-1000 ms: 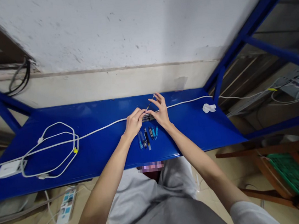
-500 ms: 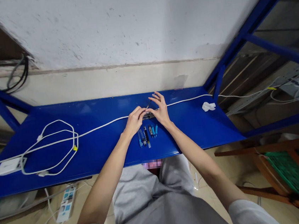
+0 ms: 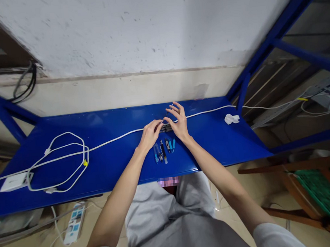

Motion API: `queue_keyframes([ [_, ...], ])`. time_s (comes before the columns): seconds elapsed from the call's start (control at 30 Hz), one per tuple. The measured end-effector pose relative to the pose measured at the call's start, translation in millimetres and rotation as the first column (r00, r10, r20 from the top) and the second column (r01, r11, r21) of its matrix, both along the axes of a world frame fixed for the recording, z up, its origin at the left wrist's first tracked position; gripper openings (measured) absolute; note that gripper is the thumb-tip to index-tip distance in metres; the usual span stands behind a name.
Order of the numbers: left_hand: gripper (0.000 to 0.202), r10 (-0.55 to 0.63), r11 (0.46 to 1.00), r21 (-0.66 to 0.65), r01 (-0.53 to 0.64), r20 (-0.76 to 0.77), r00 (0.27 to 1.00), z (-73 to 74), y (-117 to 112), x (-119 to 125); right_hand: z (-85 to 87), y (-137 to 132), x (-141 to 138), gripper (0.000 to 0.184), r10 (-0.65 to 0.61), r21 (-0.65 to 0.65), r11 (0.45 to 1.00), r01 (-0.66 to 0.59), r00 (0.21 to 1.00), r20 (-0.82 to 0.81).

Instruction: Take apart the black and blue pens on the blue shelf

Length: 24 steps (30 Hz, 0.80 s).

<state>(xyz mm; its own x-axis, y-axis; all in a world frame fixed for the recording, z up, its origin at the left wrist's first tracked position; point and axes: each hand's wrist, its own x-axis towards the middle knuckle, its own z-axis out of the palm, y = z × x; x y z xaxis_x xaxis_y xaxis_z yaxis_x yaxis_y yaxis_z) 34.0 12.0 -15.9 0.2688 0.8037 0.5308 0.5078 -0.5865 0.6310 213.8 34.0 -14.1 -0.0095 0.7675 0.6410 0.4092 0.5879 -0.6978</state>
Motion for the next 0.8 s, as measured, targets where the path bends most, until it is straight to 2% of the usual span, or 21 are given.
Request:
queue_keyframes([
  [0.17,0.031,0.061,0.998,0.000,-0.061,0.054,0.997,0.0,2,-2,5.1,-9,-2,0.033,-0.018,0.045,0.999,0.018,1.000,0.003],
  [0.37,0.031,0.071,0.997,0.007,-0.071,-0.024,0.997,2.1,3,-9,6.5,-10,0,0.029,-0.003,-0.067,0.998,0.001,0.999,-0.035],
  [0.57,0.031,0.113,0.992,0.068,-0.105,-0.129,0.985,4.0,2,-11,-0.3,-4,2,0.022,0.118,-0.122,0.985,-0.120,0.993,-0.025],
  [0.67,0.032,0.109,0.993,0.066,-0.099,-0.166,0.980,3.0,2,-10,-5.1,-3,2,0.020,0.118,-0.182,0.976,-0.119,0.993,-0.016],
  [0.8,0.031,0.105,0.994,0.057,-0.096,-0.188,0.976,1.3,2,-11,-8.7,-3,1,0.018,0.123,-0.196,0.973,-0.125,0.992,-0.021],
])
